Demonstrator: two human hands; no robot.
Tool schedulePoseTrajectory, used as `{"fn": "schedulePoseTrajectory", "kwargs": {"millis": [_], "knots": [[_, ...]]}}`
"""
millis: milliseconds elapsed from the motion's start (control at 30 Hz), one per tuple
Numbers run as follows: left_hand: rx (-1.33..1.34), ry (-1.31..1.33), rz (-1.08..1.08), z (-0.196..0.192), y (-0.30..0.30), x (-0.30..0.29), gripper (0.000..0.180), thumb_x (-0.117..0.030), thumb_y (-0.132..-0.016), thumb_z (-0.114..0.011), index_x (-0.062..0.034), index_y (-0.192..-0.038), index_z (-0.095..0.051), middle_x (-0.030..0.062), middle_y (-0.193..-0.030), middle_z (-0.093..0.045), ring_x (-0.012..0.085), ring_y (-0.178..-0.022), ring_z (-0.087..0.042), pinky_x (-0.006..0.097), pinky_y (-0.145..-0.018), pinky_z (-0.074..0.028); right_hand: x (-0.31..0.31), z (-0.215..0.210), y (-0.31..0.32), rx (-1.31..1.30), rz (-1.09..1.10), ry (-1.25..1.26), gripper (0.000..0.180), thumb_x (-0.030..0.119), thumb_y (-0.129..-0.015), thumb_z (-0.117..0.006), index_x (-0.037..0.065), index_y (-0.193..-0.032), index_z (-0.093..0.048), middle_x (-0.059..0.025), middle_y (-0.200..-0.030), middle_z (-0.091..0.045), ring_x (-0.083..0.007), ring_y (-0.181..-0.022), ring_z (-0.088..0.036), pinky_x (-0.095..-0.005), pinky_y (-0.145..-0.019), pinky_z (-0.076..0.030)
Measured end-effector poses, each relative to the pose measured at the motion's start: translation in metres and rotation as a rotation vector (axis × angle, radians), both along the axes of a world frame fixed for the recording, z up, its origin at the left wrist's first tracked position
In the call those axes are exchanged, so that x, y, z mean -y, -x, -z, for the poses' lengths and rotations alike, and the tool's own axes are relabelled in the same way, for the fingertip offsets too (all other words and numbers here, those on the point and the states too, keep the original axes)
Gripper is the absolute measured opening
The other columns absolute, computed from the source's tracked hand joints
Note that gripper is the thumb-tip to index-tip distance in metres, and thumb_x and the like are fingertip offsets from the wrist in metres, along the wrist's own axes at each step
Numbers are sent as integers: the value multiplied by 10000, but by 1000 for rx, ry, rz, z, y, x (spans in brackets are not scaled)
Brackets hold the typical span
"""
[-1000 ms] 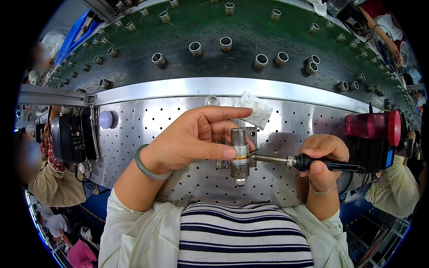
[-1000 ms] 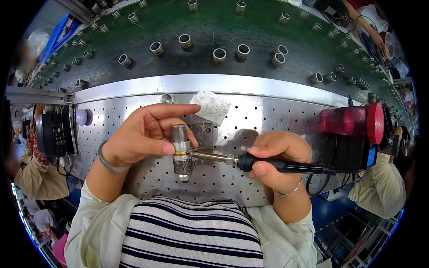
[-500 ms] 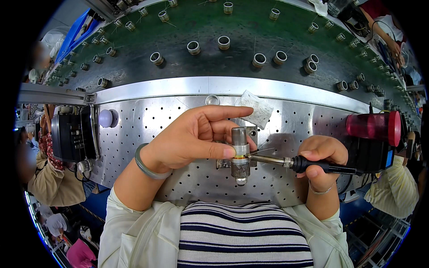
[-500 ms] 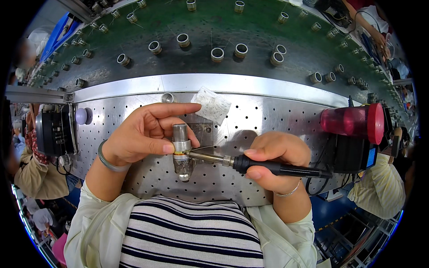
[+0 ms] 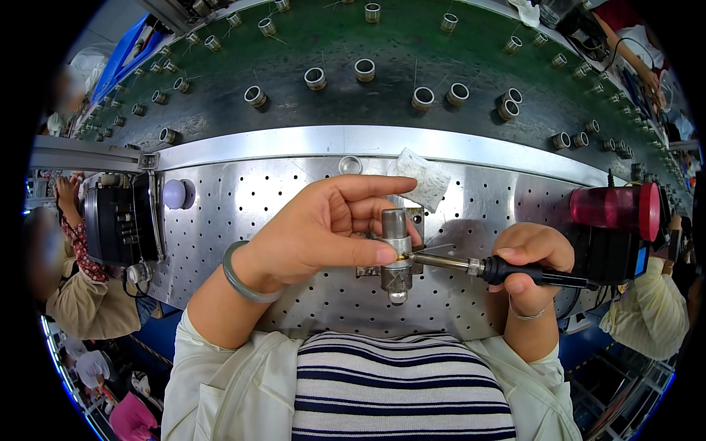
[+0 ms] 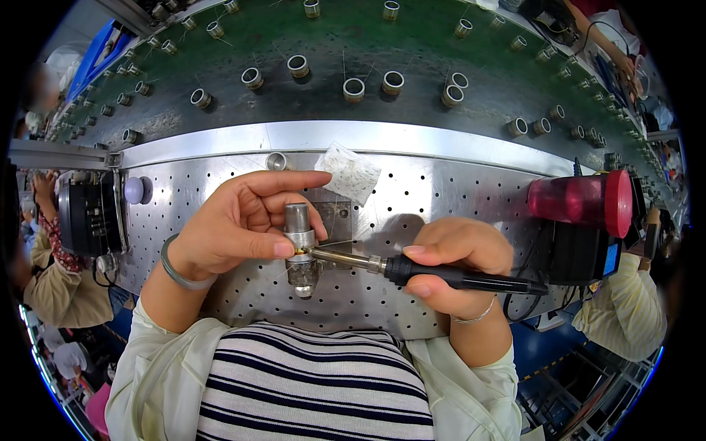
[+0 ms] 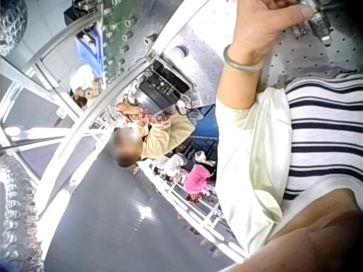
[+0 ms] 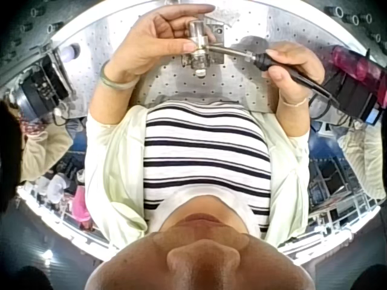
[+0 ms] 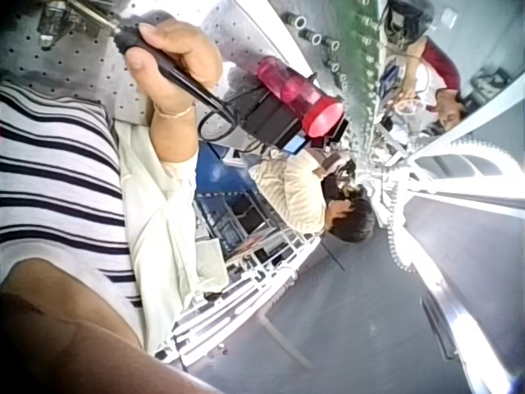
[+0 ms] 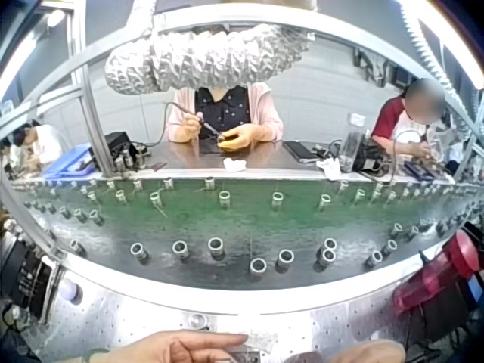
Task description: The person uses a soldering iron to apply solder to small cylindrical metal components on a perforated metal workbench. They repeatedly pick up a component, heat it with the iron, and place it back on the table.
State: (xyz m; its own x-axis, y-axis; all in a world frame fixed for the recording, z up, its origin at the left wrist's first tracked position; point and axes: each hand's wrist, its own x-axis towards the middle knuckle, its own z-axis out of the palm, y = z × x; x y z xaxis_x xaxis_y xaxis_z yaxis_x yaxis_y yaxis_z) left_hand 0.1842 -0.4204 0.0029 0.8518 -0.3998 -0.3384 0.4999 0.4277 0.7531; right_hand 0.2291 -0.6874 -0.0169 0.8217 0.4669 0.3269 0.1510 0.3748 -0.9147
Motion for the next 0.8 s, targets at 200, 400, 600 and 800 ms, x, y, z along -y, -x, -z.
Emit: {"fn": "schedulePoseTrajectory", "kwargs": {"millis": [200,400,600,800], "knots": [[2,-2,-16,-2,1,4,735,42,-709,-716,70,-1366,-387,184,-1016,-635,196,-960,-623,264,-842,-508,2,1,-1,31,11,44,225,31,-662,-783,-51,-827,-653,-137,-690,-640,-194,-566,-605,-266,-533,-458],[-3,11,-12,-1,0,4,744,18,-713,-720,69,-1372,-379,186,-1020,-640,188,-941,-627,256,-839,-501,2,-2,-1,-13,16,-31,207,54,-734,-756,-55,-850,-624,-128,-701,-624,-170,-526,-585,-246,-501,-446],[-18,71,72,7,-7,-2,750,15,-715,-726,60,-1378,-378,178,-1022,-648,169,-920,-637,239,-798,-501,4,-1,-2,-33,27,-87,212,68,-775,-731,-58,-869,-589,-119,-706,-601,-145,-505,-561,-229,-479,-443],[-17,49,62,5,-7,-2,759,10,-713,-741,57,-1378,-380,169,-1014,-650,163,-907,-641,232,-787,-501,-1,-2,-1,-17,-4,-24,220,6,-687,-763,-59,-859,-642,-136,-670,-636,-191,-546,-611,-263,-519,-461]]}}
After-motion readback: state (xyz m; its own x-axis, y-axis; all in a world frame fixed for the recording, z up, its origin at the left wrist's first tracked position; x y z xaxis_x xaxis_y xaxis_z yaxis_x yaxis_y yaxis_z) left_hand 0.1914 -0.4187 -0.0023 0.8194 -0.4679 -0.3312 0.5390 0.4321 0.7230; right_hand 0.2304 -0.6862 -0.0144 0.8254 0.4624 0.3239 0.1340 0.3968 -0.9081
